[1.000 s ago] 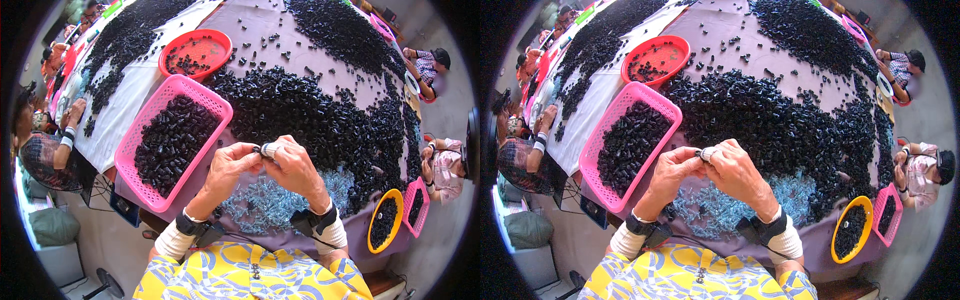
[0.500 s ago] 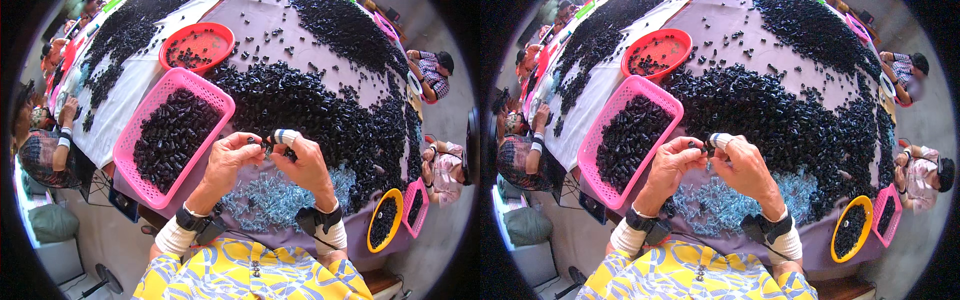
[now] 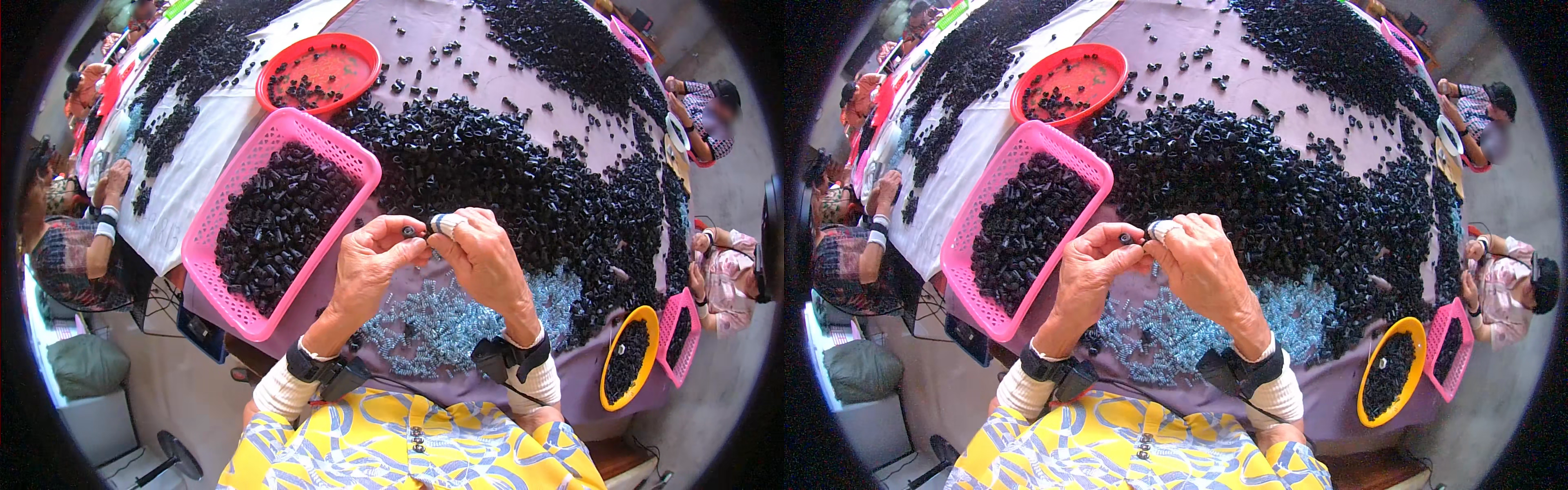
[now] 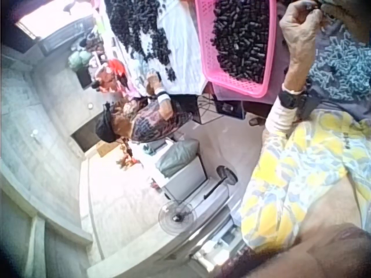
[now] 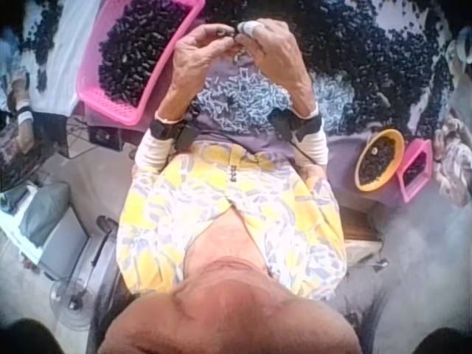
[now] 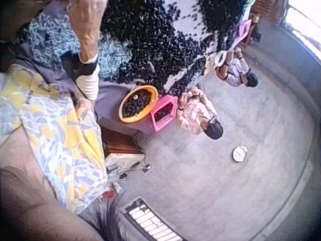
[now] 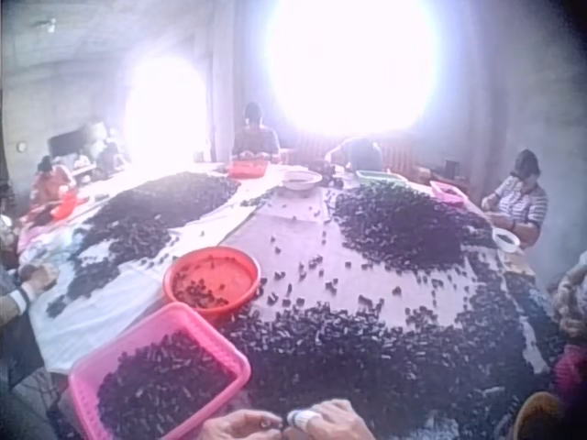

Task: Sorting and inspecting small black plastic components at a large communal table.

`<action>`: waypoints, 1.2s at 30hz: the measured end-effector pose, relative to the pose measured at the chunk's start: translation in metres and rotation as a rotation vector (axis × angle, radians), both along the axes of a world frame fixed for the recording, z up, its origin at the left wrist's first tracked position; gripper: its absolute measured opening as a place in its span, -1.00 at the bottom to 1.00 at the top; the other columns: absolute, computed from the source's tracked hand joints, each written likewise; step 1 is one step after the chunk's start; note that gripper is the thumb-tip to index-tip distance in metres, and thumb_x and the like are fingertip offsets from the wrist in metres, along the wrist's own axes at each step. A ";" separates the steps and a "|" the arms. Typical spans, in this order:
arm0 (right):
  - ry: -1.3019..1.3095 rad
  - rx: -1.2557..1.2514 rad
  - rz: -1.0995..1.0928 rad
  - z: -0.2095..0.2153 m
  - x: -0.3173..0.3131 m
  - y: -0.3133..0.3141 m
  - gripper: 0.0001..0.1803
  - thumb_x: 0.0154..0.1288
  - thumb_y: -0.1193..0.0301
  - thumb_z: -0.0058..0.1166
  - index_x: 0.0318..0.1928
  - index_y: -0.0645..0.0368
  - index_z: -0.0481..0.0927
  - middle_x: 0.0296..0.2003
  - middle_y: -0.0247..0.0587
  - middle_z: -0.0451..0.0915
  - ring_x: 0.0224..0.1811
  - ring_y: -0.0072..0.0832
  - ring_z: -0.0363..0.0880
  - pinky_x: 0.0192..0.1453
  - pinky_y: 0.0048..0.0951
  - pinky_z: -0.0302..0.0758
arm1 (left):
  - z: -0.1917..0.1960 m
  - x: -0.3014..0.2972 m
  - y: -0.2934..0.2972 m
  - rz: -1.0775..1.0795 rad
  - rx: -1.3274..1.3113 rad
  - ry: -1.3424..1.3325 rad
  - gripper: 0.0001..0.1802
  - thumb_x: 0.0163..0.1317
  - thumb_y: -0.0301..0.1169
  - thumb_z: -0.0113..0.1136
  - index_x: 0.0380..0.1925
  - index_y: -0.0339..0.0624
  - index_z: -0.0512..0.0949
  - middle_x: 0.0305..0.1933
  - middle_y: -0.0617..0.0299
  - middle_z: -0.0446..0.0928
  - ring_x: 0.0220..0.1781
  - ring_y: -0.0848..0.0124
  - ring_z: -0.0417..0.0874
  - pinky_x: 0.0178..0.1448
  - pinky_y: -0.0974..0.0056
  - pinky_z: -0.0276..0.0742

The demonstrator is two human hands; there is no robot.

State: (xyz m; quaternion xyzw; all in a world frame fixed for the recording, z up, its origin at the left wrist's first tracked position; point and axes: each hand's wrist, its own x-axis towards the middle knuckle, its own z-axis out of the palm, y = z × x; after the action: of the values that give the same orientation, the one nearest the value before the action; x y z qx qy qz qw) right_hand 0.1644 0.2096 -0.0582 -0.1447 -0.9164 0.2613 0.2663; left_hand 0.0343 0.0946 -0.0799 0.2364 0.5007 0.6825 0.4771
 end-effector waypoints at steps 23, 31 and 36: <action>0.247 0.222 0.009 0.018 -0.002 0.003 -0.75 -0.04 0.55 0.24 -0.30 0.27 0.50 -0.45 -0.17 0.51 -0.39 -0.22 0.51 -0.08 -0.19 0.39 | 0.011 0.003 0.002 -0.014 -0.033 0.193 -0.76 0.21 -0.53 0.22 -0.11 -0.30 0.59 -0.33 0.28 0.63 -0.33 0.64 0.57 -0.22 0.49 0.52; 0.182 0.315 -0.015 0.018 -0.004 -0.002 -0.78 -0.02 0.54 0.23 -0.31 0.26 0.50 -0.47 -0.18 0.50 -0.38 -0.27 0.52 0.02 -0.17 0.36 | 0.012 0.006 0.003 0.083 -0.029 0.451 -0.77 0.09 -0.56 0.28 -0.20 -0.31 0.63 -0.38 0.23 0.60 -0.40 0.60 0.56 -0.32 0.48 0.47; 0.142 0.360 -0.034 0.020 -0.004 -0.006 -0.77 -0.02 0.54 0.24 -0.31 0.26 0.51 -0.47 -0.18 0.50 -0.37 -0.28 0.52 0.06 -0.15 0.35 | 0.010 0.006 0.004 0.120 0.024 0.604 -0.76 0.07 -0.57 0.25 -0.20 -0.33 0.62 -0.36 0.10 0.61 -0.41 0.45 0.63 -0.34 0.39 0.51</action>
State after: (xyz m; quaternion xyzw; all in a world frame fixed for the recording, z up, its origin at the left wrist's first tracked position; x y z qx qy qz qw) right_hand 0.1601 0.2041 -0.0383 -0.0915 -0.9247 0.0980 0.3562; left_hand 0.0408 0.0986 -0.0695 0.4040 0.6248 0.6143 0.2627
